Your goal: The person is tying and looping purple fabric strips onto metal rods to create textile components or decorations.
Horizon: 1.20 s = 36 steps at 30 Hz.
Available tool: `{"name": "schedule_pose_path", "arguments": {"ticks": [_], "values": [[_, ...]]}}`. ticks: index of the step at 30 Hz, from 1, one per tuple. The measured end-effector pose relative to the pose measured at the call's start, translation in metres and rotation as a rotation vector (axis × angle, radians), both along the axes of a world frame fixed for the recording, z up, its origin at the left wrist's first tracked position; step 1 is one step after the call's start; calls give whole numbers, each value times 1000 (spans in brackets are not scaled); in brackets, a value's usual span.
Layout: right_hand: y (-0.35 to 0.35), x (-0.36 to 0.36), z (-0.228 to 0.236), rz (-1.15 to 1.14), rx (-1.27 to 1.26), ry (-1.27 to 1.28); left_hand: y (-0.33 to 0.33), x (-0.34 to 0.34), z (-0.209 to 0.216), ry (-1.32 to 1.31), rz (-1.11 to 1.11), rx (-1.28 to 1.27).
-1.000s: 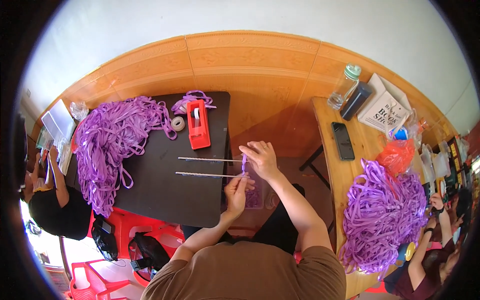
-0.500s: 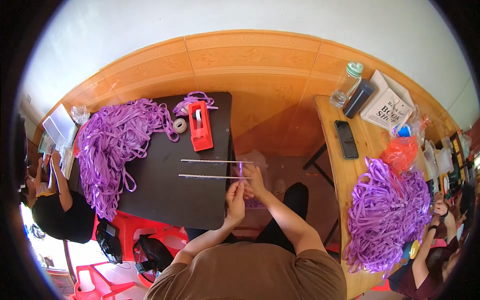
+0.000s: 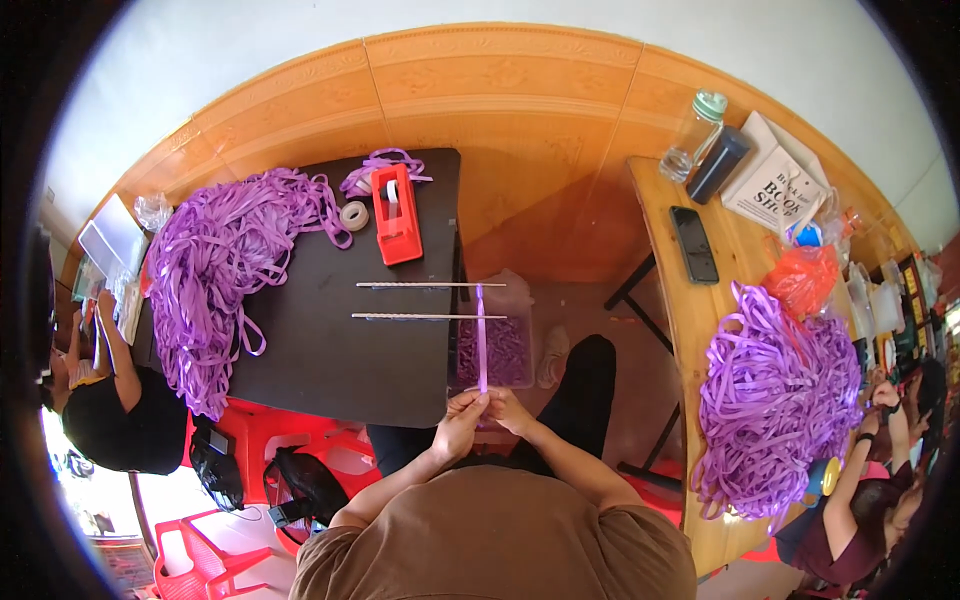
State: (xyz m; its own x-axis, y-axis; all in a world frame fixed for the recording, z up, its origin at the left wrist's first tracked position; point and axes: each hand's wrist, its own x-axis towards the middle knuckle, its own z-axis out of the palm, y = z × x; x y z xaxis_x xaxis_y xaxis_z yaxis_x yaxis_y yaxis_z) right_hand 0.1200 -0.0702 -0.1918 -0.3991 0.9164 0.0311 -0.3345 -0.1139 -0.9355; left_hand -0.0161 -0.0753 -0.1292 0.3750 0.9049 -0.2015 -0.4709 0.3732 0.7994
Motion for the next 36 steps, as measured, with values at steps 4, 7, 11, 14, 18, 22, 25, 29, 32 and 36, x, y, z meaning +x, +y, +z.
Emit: {"name": "schedule_pose_path", "arguments": {"ticks": [4, 7, 11, 14, 18, 22, 25, 29, 32, 36], "values": [[-10, -3, -29, -2, 26, -146, -8, -8, -1, 74, 0, 58], [-17, 1, -24, 2, -10, -433, -15, -15, 0, 240, 82, 101], [-27, -1, -18, 14, -238, -389, -3, -19, -4, 157, -44, -45], [-32, -1, -11, 82, -236, -500, 2, -27, -19, 243, -64, -72], [-40, 2, 0, 162, -311, -332, 4, -39, -21, 314, -96, -12], [-44, 5, 16, 237, -405, -247, -1, -45, -39, 579, 40, 167], [-47, 7, 14, 239, -445, -260, -6, -41, -21, 532, 80, 126], [-47, 6, 13, 227, -416, -271, -15, -40, -7, 545, 142, 267], [-48, 4, 6, 230, -397, -215, -19, -39, -6, 514, 42, 214], [-49, 4, 0, 200, -369, -205, -17, -41, 1, 657, -129, 235]]}}
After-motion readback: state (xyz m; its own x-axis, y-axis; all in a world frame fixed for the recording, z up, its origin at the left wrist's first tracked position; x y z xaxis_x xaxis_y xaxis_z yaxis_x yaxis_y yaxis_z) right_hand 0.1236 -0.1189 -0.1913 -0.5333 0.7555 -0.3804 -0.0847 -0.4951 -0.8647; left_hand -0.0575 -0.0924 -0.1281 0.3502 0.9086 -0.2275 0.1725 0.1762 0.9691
